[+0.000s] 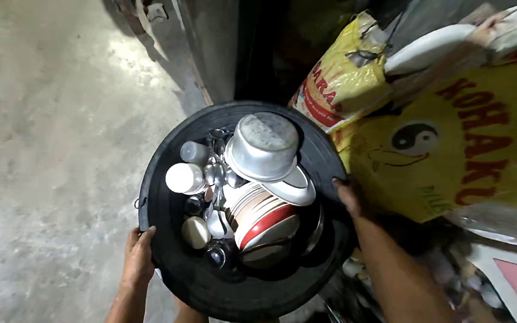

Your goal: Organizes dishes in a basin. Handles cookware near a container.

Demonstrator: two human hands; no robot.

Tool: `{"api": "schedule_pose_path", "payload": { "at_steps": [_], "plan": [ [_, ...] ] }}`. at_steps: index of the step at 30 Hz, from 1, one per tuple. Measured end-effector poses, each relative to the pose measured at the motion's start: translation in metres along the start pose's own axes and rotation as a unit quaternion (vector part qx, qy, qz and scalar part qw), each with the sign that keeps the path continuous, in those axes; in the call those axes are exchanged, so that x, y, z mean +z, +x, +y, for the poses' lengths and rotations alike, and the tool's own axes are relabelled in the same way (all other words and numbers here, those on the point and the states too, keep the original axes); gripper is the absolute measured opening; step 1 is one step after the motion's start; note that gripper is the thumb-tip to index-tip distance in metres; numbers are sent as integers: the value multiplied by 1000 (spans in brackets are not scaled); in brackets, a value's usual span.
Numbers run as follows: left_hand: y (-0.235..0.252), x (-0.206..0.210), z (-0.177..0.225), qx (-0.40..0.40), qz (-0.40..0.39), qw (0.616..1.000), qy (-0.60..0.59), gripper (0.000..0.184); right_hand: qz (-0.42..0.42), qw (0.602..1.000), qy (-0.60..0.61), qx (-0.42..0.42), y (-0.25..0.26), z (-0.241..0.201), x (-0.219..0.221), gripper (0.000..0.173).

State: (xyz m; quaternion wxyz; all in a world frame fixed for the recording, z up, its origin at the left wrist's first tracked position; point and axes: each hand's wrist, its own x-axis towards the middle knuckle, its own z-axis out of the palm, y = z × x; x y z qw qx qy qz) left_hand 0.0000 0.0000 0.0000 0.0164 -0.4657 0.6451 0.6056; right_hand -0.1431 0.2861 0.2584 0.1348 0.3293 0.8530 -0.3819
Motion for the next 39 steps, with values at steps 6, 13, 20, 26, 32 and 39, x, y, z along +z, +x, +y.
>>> {"api": "schedule_pose_path", "payload": {
  "at_steps": [6,13,20,26,32,39],
  "plan": [
    [-4,7,-7,33,27,999,-21,37,18,988,-12,154,8,34,-14,35],
    [-14,18,-13,39,26,997,-67,35,97,992,62,51,198,311,14,40],
    [-14,30,-1,24,12,997,-79,34,86,995,-8,44,191,306,0,48],
    [-8,27,8,-3,-20,999,-45,44,55,997,-41,39,186,300,-1,48],
    [-3,20,13,-26,-52,998,-27,45,44,991,-29,121,187,318,8,58],
    [0,14,17,-53,-87,994,-45,45,26,973,-182,143,147,307,9,61]
  ]
}}
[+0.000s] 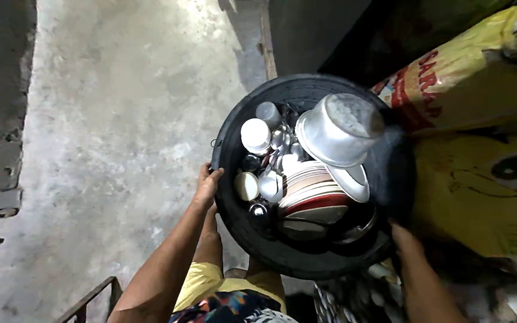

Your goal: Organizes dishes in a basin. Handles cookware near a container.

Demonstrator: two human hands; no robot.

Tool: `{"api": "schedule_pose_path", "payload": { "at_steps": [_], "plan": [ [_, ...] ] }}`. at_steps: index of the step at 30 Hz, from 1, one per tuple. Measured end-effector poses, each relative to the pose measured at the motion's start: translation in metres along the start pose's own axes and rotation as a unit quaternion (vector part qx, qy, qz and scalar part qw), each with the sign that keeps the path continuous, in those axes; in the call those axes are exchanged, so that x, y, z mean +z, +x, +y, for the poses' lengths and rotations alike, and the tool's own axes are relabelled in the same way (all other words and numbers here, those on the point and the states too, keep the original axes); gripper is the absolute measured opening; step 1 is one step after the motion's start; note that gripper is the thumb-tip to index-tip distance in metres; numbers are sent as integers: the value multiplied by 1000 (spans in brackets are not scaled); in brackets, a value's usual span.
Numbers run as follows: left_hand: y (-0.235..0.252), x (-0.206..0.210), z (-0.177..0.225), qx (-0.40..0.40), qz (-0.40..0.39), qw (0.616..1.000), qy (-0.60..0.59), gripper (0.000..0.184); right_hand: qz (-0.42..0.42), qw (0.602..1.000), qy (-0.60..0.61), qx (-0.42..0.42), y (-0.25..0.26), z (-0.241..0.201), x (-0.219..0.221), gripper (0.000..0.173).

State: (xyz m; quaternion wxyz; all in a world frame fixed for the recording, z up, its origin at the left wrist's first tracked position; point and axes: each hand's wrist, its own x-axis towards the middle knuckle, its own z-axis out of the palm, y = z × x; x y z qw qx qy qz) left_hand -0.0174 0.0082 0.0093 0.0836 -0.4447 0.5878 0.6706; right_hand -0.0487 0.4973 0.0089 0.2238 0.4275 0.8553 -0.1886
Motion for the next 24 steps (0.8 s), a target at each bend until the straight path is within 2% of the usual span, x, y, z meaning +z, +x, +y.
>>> {"api": "schedule_pose_path", "payload": {
  "at_steps": [3,6,11,15,18,24],
  "plan": [
    [-2,-6,-7,-18,-6,999,-43,39,33,999,-4,13,-17,-1,-2,64],
    [-5,-20,-32,-29,-46,998,-38,46,44,999,-5,1,-36,3,-1,68],
    [-44,-23,-58,-49,-83,995,-39,56,-6,996,-74,-54,-64,14,9,69],
    [-62,-11,-108,-65,-131,988,-41,57,-40,990,-126,-56,-83,13,15,66],
    [-69,-15,-103,-99,-169,981,9,54,-65,978,-188,-56,-101,3,13,63],
    [-63,-25,-91,-98,-229,968,43,53,-102,957,-262,-66,-112,-30,14,53]
  ]
}}
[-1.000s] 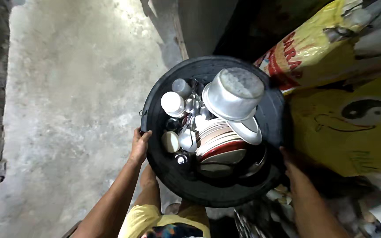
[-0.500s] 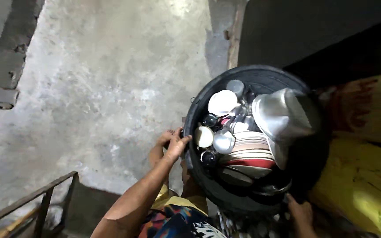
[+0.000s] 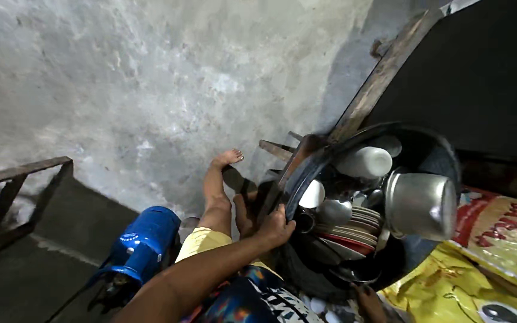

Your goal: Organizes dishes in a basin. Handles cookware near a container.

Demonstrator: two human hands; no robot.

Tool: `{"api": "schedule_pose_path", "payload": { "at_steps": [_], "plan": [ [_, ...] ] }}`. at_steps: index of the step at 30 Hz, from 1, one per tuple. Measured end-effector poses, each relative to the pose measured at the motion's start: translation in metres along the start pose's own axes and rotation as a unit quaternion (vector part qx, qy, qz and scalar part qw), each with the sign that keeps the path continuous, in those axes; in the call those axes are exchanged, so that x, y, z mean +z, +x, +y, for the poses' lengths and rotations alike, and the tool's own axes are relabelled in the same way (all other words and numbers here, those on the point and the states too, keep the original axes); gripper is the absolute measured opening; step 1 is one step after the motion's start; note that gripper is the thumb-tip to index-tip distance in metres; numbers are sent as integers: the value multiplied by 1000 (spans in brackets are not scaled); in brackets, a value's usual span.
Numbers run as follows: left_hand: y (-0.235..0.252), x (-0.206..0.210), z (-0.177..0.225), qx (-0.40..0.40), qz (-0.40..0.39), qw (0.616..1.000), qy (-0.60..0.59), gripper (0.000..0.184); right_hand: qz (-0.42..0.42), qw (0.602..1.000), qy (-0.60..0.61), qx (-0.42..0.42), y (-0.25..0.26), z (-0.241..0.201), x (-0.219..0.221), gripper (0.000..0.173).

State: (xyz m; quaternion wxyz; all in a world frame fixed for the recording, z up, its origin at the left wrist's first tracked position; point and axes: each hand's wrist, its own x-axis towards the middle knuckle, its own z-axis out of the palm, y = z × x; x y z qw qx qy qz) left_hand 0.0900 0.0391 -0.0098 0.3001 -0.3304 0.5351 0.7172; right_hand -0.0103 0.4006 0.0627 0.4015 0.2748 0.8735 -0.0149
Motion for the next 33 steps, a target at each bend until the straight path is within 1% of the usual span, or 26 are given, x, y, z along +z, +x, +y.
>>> {"api": "schedule_pose_path", "payload": {
  "at_steps": [4,8,11,14,15,16,17,18,19,20,21,22,23,24,26,28,30,31,33],
  "plan": [
    [0,-7,3,0,-31,999,14,52,11,1000,-9,22,1,-16,-2,46],
    [2,-15,4,3,-42,998,46,49,1,995,-29,99,3,-12,-6,56],
    [3,-22,10,12,-10,999,50,54,16,994,-2,112,-2,-2,-8,55],
    [4,-33,30,30,64,997,23,62,58,992,73,89,-5,7,-10,48],
    [1,-37,43,53,101,993,28,61,78,989,95,76,-5,9,-11,48],
    [-4,-39,60,94,141,984,48,58,101,986,116,64,-3,10,-13,48],
    [-9,-39,76,150,182,969,74,53,125,980,143,51,-1,9,-15,50],
    [-12,-35,89,221,220,945,99,47,144,974,169,40,1,7,-17,53],
    [-11,-28,100,297,242,917,114,39,158,967,199,26,1,1,-20,58],
    [-8,-18,112,361,243,892,119,29,172,958,229,5,3,-5,-23,60],
    [-4,-6,124,404,226,879,119,22,181,949,258,-15,3,-12,-26,61],
    [0,9,137,416,190,882,114,20,188,940,284,-34,4,-18,-30,61],
    [6,26,149,398,144,900,101,23,191,931,306,-53,5,-23,-34,60],
    [18,43,158,364,101,922,83,27,191,924,325,-69,7,-27,-38,60],
    [49,78,171,263,29,964,36,29,189,912,354,-87,14,-32,-45,57],
    [77,112,182,148,-4,989,-10,30,175,906,373,-91,19,-30,-49,55],
    [99,141,193,48,-1,997,-54,38,150,901,398,-89,22,-25,-51,53],
    [108,153,197,17,12,997,-72,41,143,896,410,-90,23,-21,-49,51],
    [121,175,204,-19,52,994,-96,41,133,883,441,-94,28,-11,-41,49]
  ]
}}
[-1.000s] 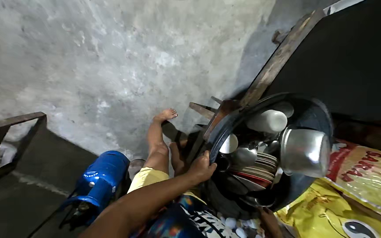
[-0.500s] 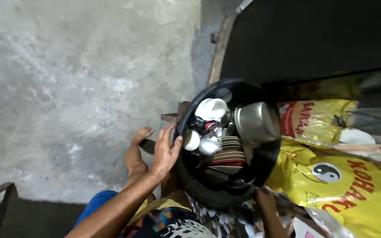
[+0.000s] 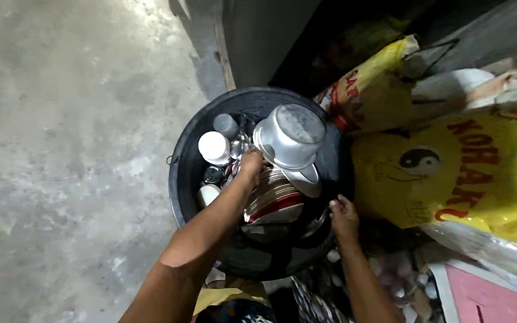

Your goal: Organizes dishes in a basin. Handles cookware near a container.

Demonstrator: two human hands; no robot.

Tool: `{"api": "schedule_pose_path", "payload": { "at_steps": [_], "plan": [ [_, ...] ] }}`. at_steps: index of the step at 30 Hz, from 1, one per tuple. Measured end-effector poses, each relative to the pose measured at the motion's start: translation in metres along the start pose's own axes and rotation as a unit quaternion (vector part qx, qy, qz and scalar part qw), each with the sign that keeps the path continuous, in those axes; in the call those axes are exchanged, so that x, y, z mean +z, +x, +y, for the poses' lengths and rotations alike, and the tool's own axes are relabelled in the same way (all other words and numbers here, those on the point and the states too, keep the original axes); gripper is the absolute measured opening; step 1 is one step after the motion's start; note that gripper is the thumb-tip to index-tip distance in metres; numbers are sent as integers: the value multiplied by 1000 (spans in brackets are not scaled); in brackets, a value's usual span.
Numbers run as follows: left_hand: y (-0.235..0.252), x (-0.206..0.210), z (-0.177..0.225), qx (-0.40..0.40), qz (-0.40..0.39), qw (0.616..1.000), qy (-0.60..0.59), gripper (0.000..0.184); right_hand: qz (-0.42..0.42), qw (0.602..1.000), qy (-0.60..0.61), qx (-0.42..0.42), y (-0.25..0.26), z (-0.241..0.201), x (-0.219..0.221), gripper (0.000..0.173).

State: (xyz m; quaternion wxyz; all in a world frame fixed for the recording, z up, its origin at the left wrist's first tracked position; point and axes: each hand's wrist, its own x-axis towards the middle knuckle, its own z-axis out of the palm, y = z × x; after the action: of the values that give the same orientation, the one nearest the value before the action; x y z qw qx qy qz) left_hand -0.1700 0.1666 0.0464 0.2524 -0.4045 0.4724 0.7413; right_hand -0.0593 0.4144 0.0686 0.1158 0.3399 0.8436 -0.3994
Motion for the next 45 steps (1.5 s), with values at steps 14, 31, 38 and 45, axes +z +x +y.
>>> {"api": "schedule_pose_path", "payload": {
  "at_steps": [14,31,38,45],
  "plan": [
    [37,32,-18,6,164,986,22,33,-23,995,7,100,3,41,-14,49],
    [45,45,-15,6,183,982,-42,29,-350,792,-480,-139,46,19,-22,61],
    [55,55,-16,11,169,985,18,25,-435,696,-547,-167,53,4,-14,44],
    [53,68,-27,59,126,979,-152,22,-440,669,-572,-179,43,-20,-10,45]
  ]
}}
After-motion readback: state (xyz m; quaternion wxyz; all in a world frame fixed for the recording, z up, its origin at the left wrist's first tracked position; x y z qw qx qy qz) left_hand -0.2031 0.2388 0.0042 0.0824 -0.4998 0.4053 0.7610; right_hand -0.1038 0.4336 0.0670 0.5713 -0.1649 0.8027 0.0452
